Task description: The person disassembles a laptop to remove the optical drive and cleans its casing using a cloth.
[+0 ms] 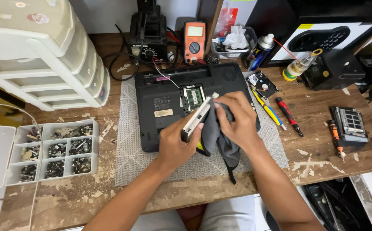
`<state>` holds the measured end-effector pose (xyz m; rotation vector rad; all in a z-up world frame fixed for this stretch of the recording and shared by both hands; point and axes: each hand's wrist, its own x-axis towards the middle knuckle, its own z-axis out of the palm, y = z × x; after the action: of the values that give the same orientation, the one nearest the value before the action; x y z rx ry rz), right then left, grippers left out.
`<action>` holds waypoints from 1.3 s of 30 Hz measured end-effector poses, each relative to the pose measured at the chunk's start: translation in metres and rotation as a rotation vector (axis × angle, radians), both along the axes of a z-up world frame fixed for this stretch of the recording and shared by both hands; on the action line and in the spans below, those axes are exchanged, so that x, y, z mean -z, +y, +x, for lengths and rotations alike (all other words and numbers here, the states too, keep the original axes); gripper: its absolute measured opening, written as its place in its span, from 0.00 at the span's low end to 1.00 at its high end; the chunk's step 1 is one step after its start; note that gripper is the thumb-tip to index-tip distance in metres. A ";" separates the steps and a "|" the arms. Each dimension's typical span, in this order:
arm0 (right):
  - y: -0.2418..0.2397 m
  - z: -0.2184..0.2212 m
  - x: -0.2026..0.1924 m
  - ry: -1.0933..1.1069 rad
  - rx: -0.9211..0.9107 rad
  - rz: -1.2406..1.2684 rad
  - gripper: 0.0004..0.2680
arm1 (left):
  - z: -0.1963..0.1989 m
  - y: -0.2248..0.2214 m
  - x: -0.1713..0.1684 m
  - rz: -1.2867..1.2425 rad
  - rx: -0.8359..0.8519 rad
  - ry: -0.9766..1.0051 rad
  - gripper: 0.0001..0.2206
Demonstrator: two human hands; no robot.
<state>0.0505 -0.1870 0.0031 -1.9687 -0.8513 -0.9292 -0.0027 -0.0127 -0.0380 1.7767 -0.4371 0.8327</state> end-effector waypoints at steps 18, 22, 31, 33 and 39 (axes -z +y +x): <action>-0.005 0.005 0.027 -0.045 -0.029 -0.042 0.04 | -0.003 -0.002 -0.018 0.040 0.042 -0.009 0.16; 0.014 -0.011 0.029 -0.096 -0.140 -0.010 0.02 | -0.002 0.001 -0.009 0.041 0.048 0.024 0.16; 0.014 -0.012 0.006 -0.169 -0.209 0.005 0.03 | -0.001 0.000 -0.007 0.080 0.035 0.024 0.21; 0.009 -0.006 0.026 -0.203 -0.237 0.032 0.03 | 0.001 -0.002 -0.002 0.074 0.034 0.021 0.21; 0.023 -0.020 0.014 -0.363 -0.317 -0.026 0.05 | -0.002 0.000 0.002 0.094 0.060 0.028 0.26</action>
<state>0.0303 -0.1636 -0.0106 -1.6427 -1.3416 -1.1010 -0.0048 -0.0130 -0.0396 1.8501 -0.5161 0.7553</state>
